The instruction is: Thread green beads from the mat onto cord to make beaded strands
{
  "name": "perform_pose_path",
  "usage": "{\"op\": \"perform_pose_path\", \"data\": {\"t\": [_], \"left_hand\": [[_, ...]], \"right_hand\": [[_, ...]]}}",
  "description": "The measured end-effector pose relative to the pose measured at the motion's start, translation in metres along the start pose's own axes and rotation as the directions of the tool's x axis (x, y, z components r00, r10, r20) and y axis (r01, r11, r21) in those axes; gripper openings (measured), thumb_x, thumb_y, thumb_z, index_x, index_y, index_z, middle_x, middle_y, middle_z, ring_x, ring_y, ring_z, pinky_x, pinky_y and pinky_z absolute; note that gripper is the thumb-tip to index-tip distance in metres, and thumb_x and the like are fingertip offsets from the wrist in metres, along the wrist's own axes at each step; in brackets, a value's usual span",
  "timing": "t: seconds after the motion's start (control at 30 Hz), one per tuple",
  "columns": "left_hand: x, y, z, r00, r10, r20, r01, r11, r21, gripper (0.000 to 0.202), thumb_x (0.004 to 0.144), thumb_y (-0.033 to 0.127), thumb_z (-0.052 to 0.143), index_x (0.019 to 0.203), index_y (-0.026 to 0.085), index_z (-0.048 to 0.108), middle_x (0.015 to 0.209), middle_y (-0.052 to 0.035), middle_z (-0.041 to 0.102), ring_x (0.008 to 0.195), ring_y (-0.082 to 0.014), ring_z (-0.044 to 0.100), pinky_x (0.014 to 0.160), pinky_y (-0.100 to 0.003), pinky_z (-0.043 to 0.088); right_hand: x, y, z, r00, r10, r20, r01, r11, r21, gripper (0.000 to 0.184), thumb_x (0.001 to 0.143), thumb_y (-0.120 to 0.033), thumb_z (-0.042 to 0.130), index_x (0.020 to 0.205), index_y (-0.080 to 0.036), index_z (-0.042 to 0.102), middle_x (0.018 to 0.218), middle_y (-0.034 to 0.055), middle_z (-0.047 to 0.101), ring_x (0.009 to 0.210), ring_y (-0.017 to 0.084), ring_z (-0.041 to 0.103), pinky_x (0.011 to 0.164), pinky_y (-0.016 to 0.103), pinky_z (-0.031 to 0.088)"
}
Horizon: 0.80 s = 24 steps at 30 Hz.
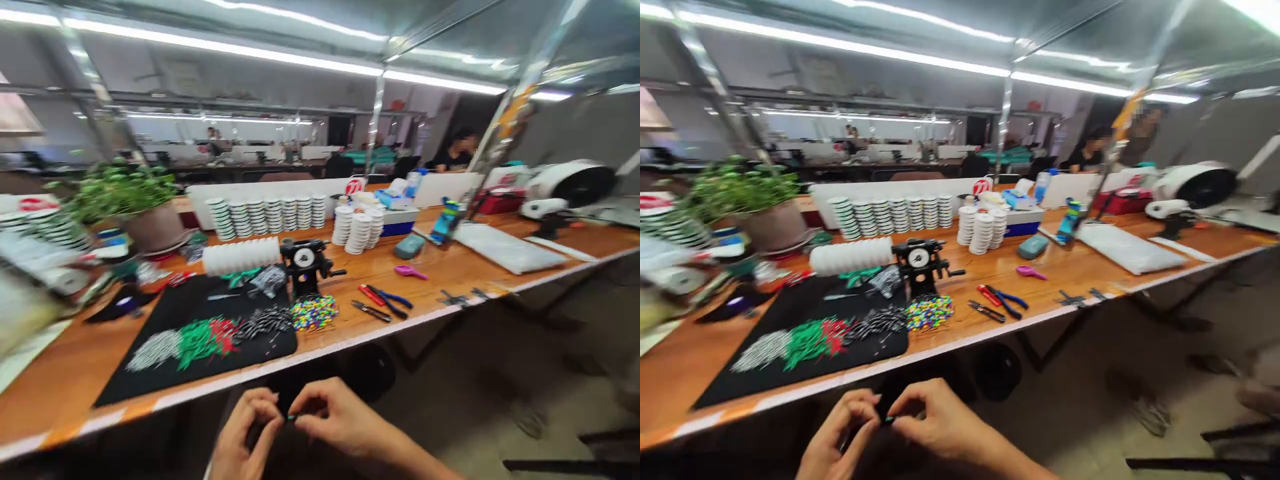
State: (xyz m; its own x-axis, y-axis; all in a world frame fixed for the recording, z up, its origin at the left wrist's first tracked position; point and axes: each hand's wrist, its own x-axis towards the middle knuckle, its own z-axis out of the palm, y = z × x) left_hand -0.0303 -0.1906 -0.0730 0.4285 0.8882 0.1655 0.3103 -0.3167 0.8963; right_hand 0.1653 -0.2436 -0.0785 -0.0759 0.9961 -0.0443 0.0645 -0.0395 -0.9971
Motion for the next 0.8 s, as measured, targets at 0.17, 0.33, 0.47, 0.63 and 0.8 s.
{"op": "perform_pose_path", "data": {"t": [0.17, 0.33, 0.47, 0.63, 0.8], "left_hand": [[-0.011, -0.001, 0.006, 0.997, -0.07, -0.017, 0.067, 0.991, -0.114, 0.015, 0.084, 0.034, 0.069, 0.076, 0.022, 0.072, 0.094, -0.0072, 0.068, 0.09, -0.0232, 0.068, 0.08, -0.028, 0.053], [-0.016, -0.004, 0.008, 0.998, -0.049, -0.041, 0.044, 0.993, -0.107, 0.011, 0.082, 0.03, 0.074, 0.074, 0.022, 0.077, 0.092, -0.0076, 0.068, 0.089, -0.0235, 0.067, 0.083, -0.031, 0.052], [-0.02, -0.017, 0.009, 0.997, 0.071, -0.018, -0.071, 0.997, -0.006, 0.007, 0.083, 0.028, 0.076, 0.079, 0.025, 0.081, 0.094, -0.0078, 0.068, 0.091, -0.0228, 0.067, 0.083, -0.03, 0.054], [-0.026, -0.027, 0.017, 0.964, 0.263, -0.045, -0.259, 0.963, 0.074, 0.006, 0.082, 0.02, 0.076, 0.084, 0.024, 0.079, 0.093, -0.0068, 0.068, 0.087, -0.0203, 0.068, 0.078, -0.028, 0.055], [-0.029, -0.028, 0.021, 0.978, 0.192, -0.084, -0.191, 0.981, 0.017, 0.004, 0.082, 0.019, 0.075, 0.082, 0.023, 0.075, 0.095, -0.0053, 0.067, 0.089, -0.0199, 0.066, 0.08, -0.028, 0.054]], "right_hand": [[-0.004, 0.002, 0.006, 0.996, 0.035, 0.085, -0.047, 0.989, 0.139, 0.016, 0.082, -0.023, 0.068, 0.091, -0.014, 0.076, 0.077, 0.0029, 0.07, 0.068, 0.016, 0.062, 0.065, 0.025, 0.047], [-0.005, 0.012, 0.012, 0.993, 0.085, 0.08, -0.098, 0.981, 0.168, 0.032, 0.081, -0.046, 0.074, 0.087, -0.014, 0.072, 0.068, 0.0013, 0.062, 0.059, 0.014, 0.053, 0.057, 0.025, 0.039], [-0.003, 0.025, 0.014, 0.987, 0.118, 0.11, -0.138, 0.972, 0.192, 0.05, 0.078, -0.065, 0.071, 0.08, -0.015, 0.066, 0.062, -0.0013, 0.053, 0.056, 0.013, 0.045, 0.055, 0.025, 0.032], [-0.003, 0.032, 0.016, 0.982, 0.14, 0.13, -0.156, 0.98, 0.125, 0.044, 0.078, -0.058, 0.07, 0.072, -0.017, 0.055, 0.064, -0.0034, 0.044, 0.061, 0.013, 0.037, 0.058, 0.025, 0.029], [-0.004, 0.026, 0.015, 0.989, 0.105, 0.107, -0.109, 0.993, 0.041, 0.033, 0.079, -0.049, 0.065, 0.073, -0.017, 0.056, 0.066, -0.0022, 0.045, 0.063, 0.015, 0.039, 0.06, 0.026, 0.032]]}}
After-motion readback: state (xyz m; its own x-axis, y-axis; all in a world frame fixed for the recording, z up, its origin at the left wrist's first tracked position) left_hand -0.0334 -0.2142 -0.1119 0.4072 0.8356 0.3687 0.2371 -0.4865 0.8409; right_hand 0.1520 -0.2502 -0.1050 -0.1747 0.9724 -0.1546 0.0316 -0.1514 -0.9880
